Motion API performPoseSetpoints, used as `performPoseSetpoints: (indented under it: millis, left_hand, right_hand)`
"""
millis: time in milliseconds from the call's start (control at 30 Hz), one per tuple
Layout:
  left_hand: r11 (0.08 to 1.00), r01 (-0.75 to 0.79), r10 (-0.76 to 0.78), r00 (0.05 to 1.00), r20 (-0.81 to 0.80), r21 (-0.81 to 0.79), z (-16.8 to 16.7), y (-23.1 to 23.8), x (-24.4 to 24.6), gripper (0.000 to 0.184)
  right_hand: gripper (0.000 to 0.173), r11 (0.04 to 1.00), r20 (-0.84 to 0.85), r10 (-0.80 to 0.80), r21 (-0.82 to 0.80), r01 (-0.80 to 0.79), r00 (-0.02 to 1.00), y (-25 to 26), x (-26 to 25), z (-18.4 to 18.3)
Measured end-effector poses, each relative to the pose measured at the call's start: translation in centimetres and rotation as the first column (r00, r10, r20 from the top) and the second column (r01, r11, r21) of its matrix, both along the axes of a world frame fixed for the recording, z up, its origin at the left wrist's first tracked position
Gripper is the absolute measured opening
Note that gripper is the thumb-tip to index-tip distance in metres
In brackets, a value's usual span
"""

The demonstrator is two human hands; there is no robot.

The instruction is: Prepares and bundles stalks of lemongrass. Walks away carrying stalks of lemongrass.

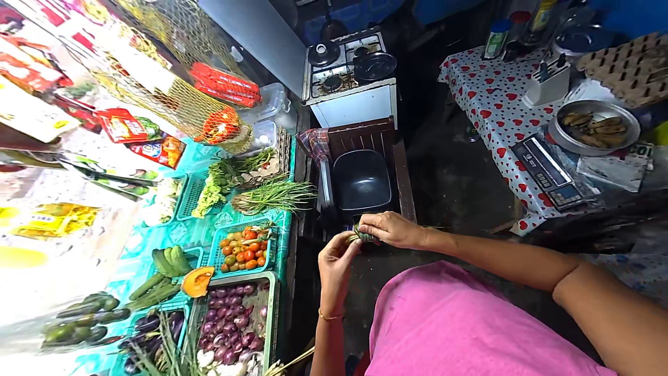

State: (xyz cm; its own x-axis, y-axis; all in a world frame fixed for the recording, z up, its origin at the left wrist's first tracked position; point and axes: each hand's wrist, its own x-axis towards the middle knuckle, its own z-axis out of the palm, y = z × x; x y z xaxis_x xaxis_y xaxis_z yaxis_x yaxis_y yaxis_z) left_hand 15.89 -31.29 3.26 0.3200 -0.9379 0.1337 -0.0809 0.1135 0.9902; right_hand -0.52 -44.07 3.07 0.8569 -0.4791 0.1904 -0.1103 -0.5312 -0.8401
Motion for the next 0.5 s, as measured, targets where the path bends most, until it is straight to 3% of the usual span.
performPoseSetpoints:
  millis: [67, 167, 267, 400, 500]
  left_hand:
    - [0.987, -0.107, 0.149, 0.903, -0.404, 0.123, 0.0, -0.6, -0.7, 0.023]
    - [0.947, -0.219, 0.318, 0.732, -0.602, 0.234, -0.3, -1.7, -1.8, 0.016]
    - [0.933, -0.341, 0.349, 0.773, -0.529, 0.117, -0.6, -2.4, -2.8, 0.017]
    - [0.901, -0.428, 0.385, 0.866, -0.32, -0.076, -1.6, -3.4, -3.8, 0.016]
    - [0.861, -0.49, 0.467, 0.868, -0.166, -0.139, -2.0, -4.3, -4.7, 0.019]
  right_hand:
    - [0.041, 0.987, 0.058, -0.144, -0.067, 0.148, 0.988, 0.9, 0.6, -0.6]
    - [0.037, 0.882, 0.176, -0.331, -0.293, 0.37, 0.927, 1.8, 1.8, -1.5]
    - [0.03, 0.776, 0.272, -0.39, -0.418, 0.473, 0.88, 2.3, 2.4, -2.0]
    - [0.027, 0.741, 0.306, -0.404, -0.442, 0.505, 0.862, 2.5, 2.9, -2.2]
    - [0.027, 0.729, 0.324, -0.422, -0.434, 0.529, 0.847, 2.5, 3.0, -2.1]
